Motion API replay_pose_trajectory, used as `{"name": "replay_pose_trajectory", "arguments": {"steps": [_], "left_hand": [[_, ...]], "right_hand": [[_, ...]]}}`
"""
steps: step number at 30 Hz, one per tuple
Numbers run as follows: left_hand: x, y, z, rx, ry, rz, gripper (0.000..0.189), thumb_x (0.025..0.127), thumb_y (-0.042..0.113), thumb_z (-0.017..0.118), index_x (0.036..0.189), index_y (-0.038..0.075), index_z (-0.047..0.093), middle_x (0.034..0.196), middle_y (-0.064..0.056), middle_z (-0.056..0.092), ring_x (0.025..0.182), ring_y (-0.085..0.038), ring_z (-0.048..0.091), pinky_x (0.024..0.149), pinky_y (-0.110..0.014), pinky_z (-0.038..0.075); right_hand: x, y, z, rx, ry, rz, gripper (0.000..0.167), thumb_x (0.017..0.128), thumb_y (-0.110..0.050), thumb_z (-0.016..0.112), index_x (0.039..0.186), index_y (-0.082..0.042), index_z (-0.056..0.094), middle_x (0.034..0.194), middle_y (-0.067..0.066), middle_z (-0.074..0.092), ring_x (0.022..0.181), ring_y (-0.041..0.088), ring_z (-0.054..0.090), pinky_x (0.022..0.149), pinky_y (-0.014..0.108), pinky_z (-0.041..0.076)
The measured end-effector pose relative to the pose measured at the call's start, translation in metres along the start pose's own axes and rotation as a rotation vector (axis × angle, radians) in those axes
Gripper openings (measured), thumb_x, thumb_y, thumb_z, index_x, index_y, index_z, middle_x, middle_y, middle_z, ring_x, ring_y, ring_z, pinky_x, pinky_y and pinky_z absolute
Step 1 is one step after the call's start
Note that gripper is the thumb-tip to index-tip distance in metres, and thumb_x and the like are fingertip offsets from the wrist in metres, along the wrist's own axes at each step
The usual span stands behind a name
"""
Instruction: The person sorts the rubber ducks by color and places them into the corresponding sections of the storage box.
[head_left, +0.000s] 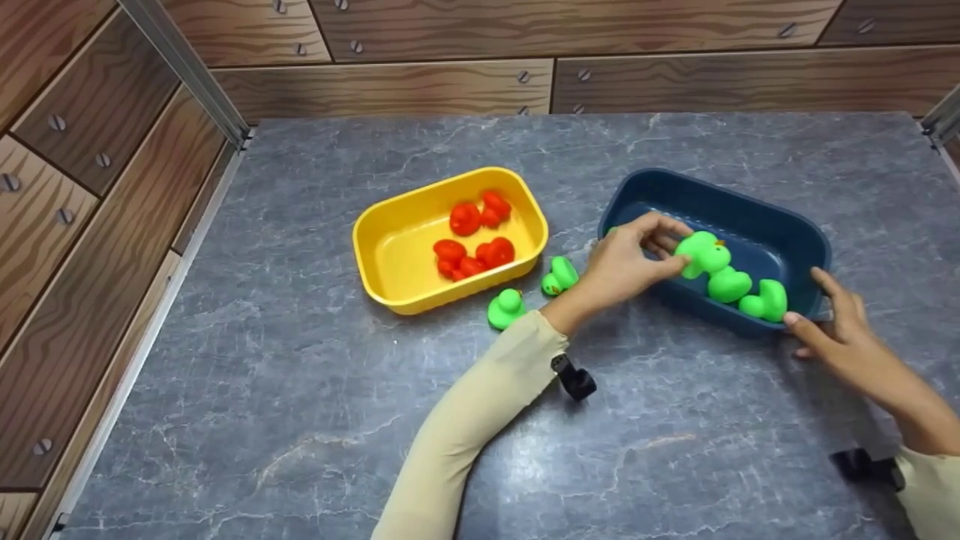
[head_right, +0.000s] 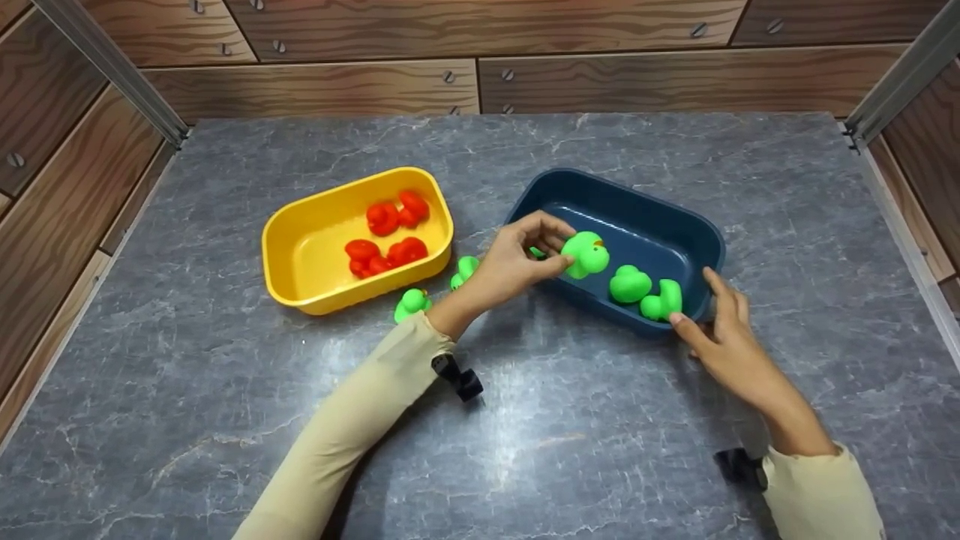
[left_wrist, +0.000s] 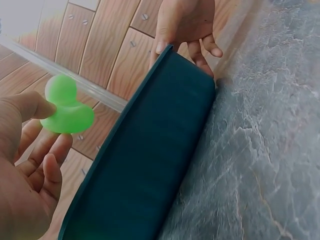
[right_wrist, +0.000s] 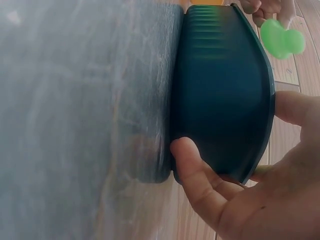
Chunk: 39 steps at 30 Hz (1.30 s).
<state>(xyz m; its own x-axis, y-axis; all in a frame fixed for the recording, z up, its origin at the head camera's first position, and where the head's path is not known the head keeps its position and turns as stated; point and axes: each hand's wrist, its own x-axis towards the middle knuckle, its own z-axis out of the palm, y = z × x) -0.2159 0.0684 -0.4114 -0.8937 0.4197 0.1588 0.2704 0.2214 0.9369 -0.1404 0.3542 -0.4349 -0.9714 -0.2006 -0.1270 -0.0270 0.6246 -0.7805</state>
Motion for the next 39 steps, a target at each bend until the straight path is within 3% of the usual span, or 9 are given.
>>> {"name": "replay_pose_trajectory", "arguments": {"steps": [7,16,26,33,39], "left_hand": [[0.006,0.003,0.007,0.0,0.004,-0.03,0.026,0.087,0.02,0.071,0.112,0.02,0.064,0.097,0.008,0.067,0.083,0.003,0.058,0.071,-0.012,0.049],[0.01,0.003,0.018,-0.041,0.089,-0.04,0.026,0.087,0.02,0.071,0.113,0.021,0.065,0.096,0.008,0.067,0.081,0.003,0.058,0.069,-0.012,0.049],[0.017,0.008,0.024,-0.073,0.141,-0.058,0.025,0.087,0.019,0.072,0.111,0.02,0.065,0.096,0.009,0.067,0.08,0.005,0.059,0.068,-0.012,0.05],[0.017,0.008,0.026,-0.058,0.122,-0.056,0.025,0.087,0.018,0.071,0.112,0.02,0.065,0.097,0.009,0.067,0.08,0.005,0.058,0.068,-0.011,0.049],[0.017,0.007,0.022,-0.037,0.045,-0.038,0.023,0.089,0.019,0.069,0.111,0.017,0.066,0.1,0.008,0.069,0.084,0.007,0.058,0.072,-0.01,0.048]], "right_hand": [[-0.001,-0.002,0.002,-0.009,0.024,0.006,0.075,0.103,-0.02,0.044,0.151,0.002,-0.009,0.134,0.041,0.0,0.067,-0.01,0.055,0.059,0.012,0.051],[-0.001,-0.003,0.002,-0.014,0.021,0.012,0.075,0.102,-0.018,0.044,0.151,0.002,-0.009,0.133,0.04,0.002,0.067,-0.011,0.055,0.059,0.012,0.051],[-0.001,-0.001,0.001,-0.002,0.008,0.008,0.077,0.103,-0.021,0.044,0.151,0.0,-0.012,0.134,0.04,-0.001,0.072,-0.014,0.054,0.06,0.012,0.051],[0.0,0.0,0.002,0.004,0.01,0.004,0.076,0.103,-0.019,0.044,0.151,0.001,-0.011,0.135,0.04,-0.002,0.07,-0.013,0.054,0.06,0.012,0.051],[0.0,0.0,0.001,0.003,0.026,0.004,0.076,0.102,-0.019,0.044,0.151,0.0,-0.011,0.136,0.042,-0.002,0.068,-0.01,0.055,0.059,0.012,0.051]]}}
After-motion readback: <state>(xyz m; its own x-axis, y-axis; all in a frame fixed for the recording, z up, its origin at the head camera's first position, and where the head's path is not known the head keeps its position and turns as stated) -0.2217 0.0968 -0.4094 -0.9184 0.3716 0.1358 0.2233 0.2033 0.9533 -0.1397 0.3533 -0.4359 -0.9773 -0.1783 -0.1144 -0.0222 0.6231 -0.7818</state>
